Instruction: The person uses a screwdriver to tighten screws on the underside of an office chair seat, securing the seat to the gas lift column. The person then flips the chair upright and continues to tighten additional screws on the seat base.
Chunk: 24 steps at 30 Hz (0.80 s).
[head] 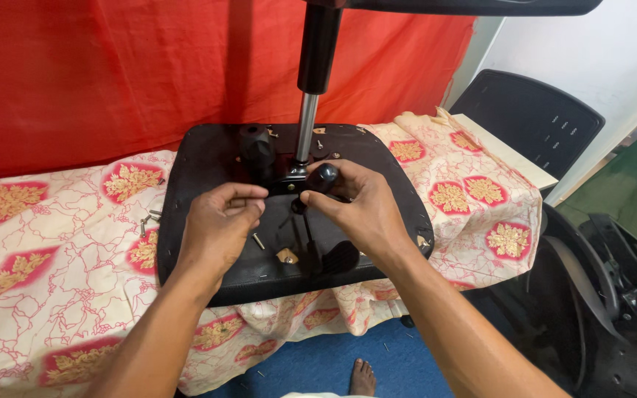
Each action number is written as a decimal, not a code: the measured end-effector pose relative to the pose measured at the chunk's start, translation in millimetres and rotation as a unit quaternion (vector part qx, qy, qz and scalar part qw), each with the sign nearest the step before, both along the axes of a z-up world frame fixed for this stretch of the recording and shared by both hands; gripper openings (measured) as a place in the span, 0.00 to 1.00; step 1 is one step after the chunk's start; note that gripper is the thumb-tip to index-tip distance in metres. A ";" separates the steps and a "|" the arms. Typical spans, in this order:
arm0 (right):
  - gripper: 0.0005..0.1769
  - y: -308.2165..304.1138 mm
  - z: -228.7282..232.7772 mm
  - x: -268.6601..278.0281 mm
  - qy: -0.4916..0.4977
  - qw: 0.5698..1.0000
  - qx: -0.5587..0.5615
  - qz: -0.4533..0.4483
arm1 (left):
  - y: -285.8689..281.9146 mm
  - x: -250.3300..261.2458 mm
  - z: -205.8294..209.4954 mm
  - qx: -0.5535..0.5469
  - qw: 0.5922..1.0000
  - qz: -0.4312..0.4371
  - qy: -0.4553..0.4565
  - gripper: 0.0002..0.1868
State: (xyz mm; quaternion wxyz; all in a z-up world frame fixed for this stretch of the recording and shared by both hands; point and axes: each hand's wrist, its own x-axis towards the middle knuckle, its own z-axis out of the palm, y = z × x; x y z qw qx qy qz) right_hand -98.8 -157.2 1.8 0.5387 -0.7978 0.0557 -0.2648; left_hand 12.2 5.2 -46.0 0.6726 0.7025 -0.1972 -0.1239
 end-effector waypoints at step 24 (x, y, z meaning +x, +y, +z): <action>0.17 -6.2 -23.9 -8.8 0.059 0.989 0.100 -0.094 | -23.4 24.2 -71.5 0.358 0.926 0.121 -0.011 0.10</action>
